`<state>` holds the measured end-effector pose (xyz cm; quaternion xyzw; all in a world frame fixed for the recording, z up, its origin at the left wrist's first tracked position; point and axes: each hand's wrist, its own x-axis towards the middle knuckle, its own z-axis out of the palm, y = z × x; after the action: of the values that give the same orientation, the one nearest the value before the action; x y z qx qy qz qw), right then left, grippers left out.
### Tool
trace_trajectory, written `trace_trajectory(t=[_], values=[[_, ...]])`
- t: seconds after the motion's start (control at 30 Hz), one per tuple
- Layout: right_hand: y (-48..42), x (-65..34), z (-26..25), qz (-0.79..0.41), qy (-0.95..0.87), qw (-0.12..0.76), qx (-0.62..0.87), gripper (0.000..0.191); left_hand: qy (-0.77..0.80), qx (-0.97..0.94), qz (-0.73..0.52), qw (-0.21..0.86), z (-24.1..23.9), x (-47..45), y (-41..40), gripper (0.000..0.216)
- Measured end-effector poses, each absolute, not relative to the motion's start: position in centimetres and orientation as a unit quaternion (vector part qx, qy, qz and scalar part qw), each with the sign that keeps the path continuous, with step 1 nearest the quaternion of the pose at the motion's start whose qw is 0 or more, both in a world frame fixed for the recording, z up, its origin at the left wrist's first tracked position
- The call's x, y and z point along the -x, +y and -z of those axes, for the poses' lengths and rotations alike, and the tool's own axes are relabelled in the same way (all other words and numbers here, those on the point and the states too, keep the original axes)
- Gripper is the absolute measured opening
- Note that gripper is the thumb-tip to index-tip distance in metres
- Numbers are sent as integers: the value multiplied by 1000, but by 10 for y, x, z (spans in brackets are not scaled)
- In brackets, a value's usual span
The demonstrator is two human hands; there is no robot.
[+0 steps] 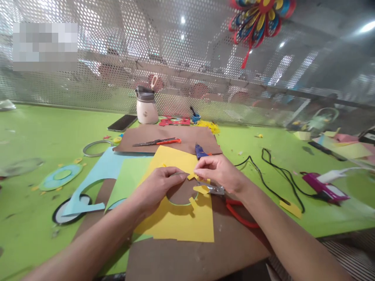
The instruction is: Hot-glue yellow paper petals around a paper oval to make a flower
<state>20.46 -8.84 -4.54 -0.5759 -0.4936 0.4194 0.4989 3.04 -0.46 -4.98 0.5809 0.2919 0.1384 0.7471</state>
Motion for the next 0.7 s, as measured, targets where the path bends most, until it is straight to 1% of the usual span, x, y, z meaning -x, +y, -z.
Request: trace_trajectory(t=[0.2, 0.37, 0.53, 0.7], values=[[-88, -202, 45, -429, -473, 500, 584, 19, 301, -574, -137, 749, 49, -30, -6, 22], [-86, -202, 44, -439, -466, 504, 580, 24, 294, -581, -134, 747, 54, -30, -5, 26], [-86, -204, 45, -466, -447, 508, 570, 24, 301, -592, -136, 735, 55, -31, -4, 27], [-86, -208, 51, -502, -445, 509, 539, 20, 315, -588, -133, 733, 53, -30, -5, 25]])
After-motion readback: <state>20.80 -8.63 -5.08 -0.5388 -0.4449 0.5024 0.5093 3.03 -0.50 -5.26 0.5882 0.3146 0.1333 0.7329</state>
